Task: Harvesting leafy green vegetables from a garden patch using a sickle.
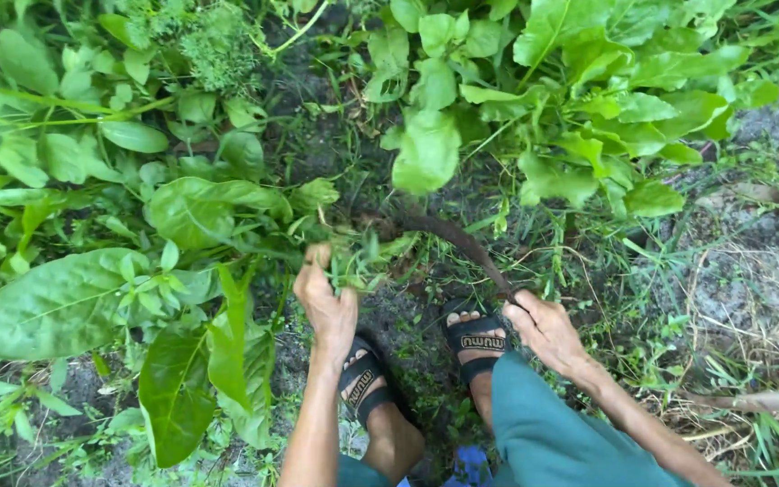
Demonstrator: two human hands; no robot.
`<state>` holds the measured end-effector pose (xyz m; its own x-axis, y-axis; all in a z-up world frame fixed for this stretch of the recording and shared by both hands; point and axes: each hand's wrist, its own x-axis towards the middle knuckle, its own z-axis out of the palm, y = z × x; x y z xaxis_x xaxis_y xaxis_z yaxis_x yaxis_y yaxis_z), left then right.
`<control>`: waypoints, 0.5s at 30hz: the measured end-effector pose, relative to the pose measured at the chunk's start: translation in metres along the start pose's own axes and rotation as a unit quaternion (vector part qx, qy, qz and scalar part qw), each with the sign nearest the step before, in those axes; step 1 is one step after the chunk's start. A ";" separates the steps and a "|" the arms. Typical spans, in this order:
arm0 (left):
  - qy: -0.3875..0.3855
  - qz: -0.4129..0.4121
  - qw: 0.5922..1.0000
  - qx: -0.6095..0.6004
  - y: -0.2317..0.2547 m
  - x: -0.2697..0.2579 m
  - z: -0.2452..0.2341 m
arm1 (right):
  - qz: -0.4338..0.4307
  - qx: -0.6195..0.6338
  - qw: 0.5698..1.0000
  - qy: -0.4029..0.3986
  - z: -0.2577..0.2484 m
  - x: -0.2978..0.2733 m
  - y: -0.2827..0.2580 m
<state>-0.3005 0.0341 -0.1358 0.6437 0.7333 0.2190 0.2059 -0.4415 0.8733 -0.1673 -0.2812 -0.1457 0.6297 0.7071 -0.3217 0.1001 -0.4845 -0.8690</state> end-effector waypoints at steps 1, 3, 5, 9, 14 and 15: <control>-0.035 -0.047 0.998 0.036 -0.009 -0.013 0.005 | 0.060 -0.015 0.998 0.012 0.004 -0.006 0.014; -0.074 -0.095 0.990 0.072 -0.027 -0.037 0.020 | 0.123 -0.030 0.992 0.025 0.008 -0.015 0.036; -0.205 -0.034 0.950 0.231 -0.045 -0.058 0.043 | 0.123 -0.128 0.981 0.077 0.006 -0.015 0.052; -0.333 0.012 0.916 0.223 -0.061 -0.080 0.104 | 0.154 -0.196 0.961 0.120 -0.007 0.007 0.064; -0.286 -0.130 0.946 0.081 0.047 0.019 0.135 | 0.017 -0.228 0.948 0.220 -0.033 0.054 0.030; -0.287 -0.129 0.946 0.077 0.042 0.035 0.151 | 0.017 -0.232 0.947 0.222 -0.037 0.058 0.030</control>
<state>-0.1584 -0.0371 -0.1567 0.8426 0.4453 -0.3027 0.4868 -0.3895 0.7819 -0.0997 -0.2737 -0.1766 0.8902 0.4505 -0.0678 0.3363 -0.7503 -0.5693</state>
